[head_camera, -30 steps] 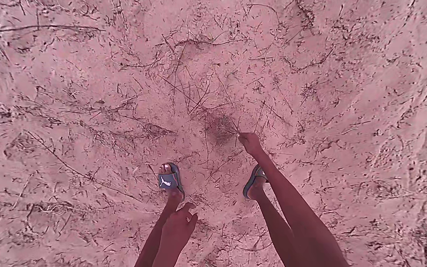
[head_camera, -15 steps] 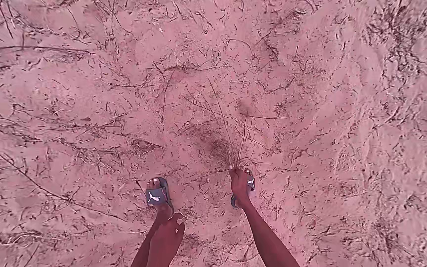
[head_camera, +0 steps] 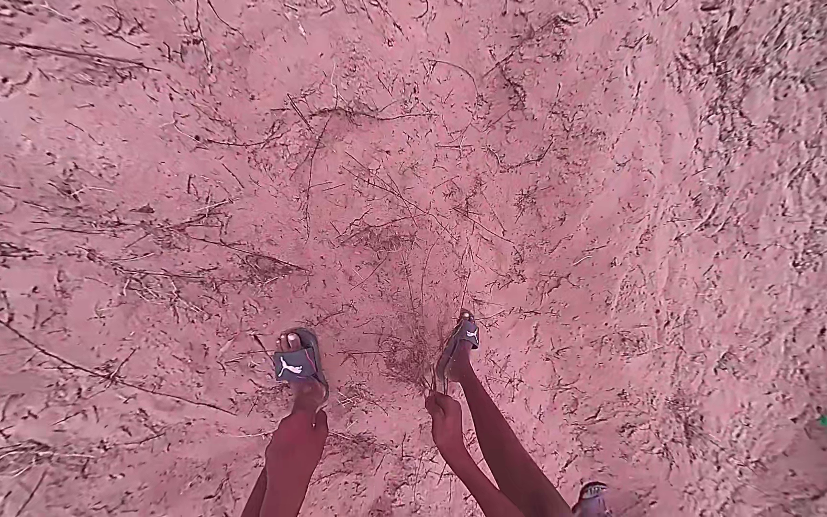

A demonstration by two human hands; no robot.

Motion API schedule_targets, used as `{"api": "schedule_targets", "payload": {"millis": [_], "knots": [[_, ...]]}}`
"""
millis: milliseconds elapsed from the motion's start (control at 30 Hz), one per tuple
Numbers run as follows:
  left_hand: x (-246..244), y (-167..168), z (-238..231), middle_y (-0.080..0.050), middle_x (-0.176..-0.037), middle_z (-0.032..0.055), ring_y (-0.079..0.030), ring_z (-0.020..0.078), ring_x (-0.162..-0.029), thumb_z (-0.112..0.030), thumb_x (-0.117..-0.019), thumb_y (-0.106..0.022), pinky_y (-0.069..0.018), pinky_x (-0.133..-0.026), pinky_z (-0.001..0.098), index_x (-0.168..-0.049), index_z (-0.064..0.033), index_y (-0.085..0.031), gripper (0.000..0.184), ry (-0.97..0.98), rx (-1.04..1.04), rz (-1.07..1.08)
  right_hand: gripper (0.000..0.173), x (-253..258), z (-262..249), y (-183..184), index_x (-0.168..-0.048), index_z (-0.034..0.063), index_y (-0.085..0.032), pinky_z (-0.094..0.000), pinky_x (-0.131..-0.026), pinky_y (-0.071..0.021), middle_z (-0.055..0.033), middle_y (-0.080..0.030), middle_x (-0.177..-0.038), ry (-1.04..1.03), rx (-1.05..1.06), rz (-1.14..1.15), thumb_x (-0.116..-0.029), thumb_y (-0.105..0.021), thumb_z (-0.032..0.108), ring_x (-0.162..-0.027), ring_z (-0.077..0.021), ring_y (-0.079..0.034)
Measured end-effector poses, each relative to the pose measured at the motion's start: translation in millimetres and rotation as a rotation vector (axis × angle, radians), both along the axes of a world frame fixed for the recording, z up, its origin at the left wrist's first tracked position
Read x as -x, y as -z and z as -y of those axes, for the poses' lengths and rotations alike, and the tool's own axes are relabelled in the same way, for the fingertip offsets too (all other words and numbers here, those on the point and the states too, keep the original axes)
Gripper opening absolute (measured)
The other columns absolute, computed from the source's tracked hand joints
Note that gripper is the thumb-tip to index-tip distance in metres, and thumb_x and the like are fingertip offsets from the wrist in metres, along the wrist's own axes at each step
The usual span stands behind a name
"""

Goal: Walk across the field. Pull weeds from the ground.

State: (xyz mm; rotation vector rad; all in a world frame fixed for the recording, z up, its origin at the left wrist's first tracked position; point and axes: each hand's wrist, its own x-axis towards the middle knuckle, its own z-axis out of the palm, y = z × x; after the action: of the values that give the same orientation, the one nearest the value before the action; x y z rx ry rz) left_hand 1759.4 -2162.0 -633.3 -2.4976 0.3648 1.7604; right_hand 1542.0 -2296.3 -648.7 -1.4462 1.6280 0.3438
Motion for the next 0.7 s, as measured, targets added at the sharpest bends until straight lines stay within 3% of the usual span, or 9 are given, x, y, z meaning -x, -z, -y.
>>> {"api": "schedule_targets", "payload": {"millis": [133,267,333,433,600,700], "knots": [[7.0,-3.7,6.8,-0.067,-0.127,0.0250,-0.067,0.0451,-0.114,-0.016,-0.1067,-0.048,-0.0533,-0.092,0.0607,-0.138,-0.0080,-0.061,0.035,0.169,0.001,-0.062,0.034,-9.3,3.3,9.3,-0.063,0.0104,-0.047,-0.0290,-0.056,-0.0353,0.0065,-0.035,-0.056,0.190,0.015,0.098,-0.0977,-0.049,0.010,-0.051,-0.0065,-0.037],[43.2,6.6,15.7,-0.064,-0.133,0.0236,-0.061,0.0438,-0.125,-0.017,-0.1053,-0.048,-0.0496,-0.099,0.0611,-0.145,-0.0120,-0.056,0.041,0.520,-0.155,-0.396,0.038,-13.8,23.5,6.2,-0.064,0.0144,-0.044,-0.0186,-0.049,-0.0288,0.0107,-0.034,-0.053,0.468,0.002,0.286,-0.1012,-0.043,0.006,-0.046,0.0002,-0.031],[68.4,23.2,30.3,-0.061,-0.137,0.0245,-0.058,0.0439,-0.128,-0.017,-0.1043,-0.052,-0.0484,-0.101,0.0606,-0.147,-0.0090,-0.053,0.043,0.627,-0.136,-0.469,0.042,-23.4,38.9,5.2,-0.063,0.0160,-0.043,-0.0145,-0.045,-0.0256,0.0121,-0.035,-0.052,0.574,-0.005,0.427,-0.1035,-0.039,0.005,-0.043,0.0032,-0.029],[122.9,64.3,56.5,-0.052,-0.147,0.0245,-0.049,0.0434,-0.137,-0.010,-0.0998,-0.059,-0.0428,-0.108,0.0594,-0.151,-0.0049,-0.047,0.053,0.662,0.032,-0.457,0.042,-14.6,65.2,-7.4,-0.065,0.0168,-0.043,-0.0128,-0.045,-0.0271,0.0123,-0.037,-0.052,0.678,-0.057,0.553,-0.1047,-0.035,0.004,-0.044,0.0038,-0.030],[189.6,174.4,145.2,-0.039,-0.160,0.0203,-0.038,0.0388,-0.148,-0.008,-0.0932,-0.067,-0.0365,-0.116,0.0543,-0.157,-0.0066,-0.038,0.070,0.326,0.323,-0.158,0.053,43.1,168.6,-5.6,-0.067,0.0201,-0.047,-0.0164,-0.049,-0.0387,0.0126,-0.040,-0.049,0.801,-0.126,0.830,-0.1110,-0.018,0.019,-0.043,0.0003,-0.040],[226.2,236.9,195.6,-0.023,-0.169,0.0185,-0.022,0.0369,-0.156,-0.008,-0.0877,-0.076,-0.0257,-0.122,0.0562,-0.162,-0.0128,-0.031,0.087,0.389,0.423,-0.099,0.062,88.0,205.6,-2.2,-0.063,0.0198,-0.047,-0.0164,-0.047,-0.0390,0.0119,-0.038,-0.045,0.846,-0.136,0.854,-0.1128,-0.010,0.026,-0.040,-0.0006,-0.040]]}}
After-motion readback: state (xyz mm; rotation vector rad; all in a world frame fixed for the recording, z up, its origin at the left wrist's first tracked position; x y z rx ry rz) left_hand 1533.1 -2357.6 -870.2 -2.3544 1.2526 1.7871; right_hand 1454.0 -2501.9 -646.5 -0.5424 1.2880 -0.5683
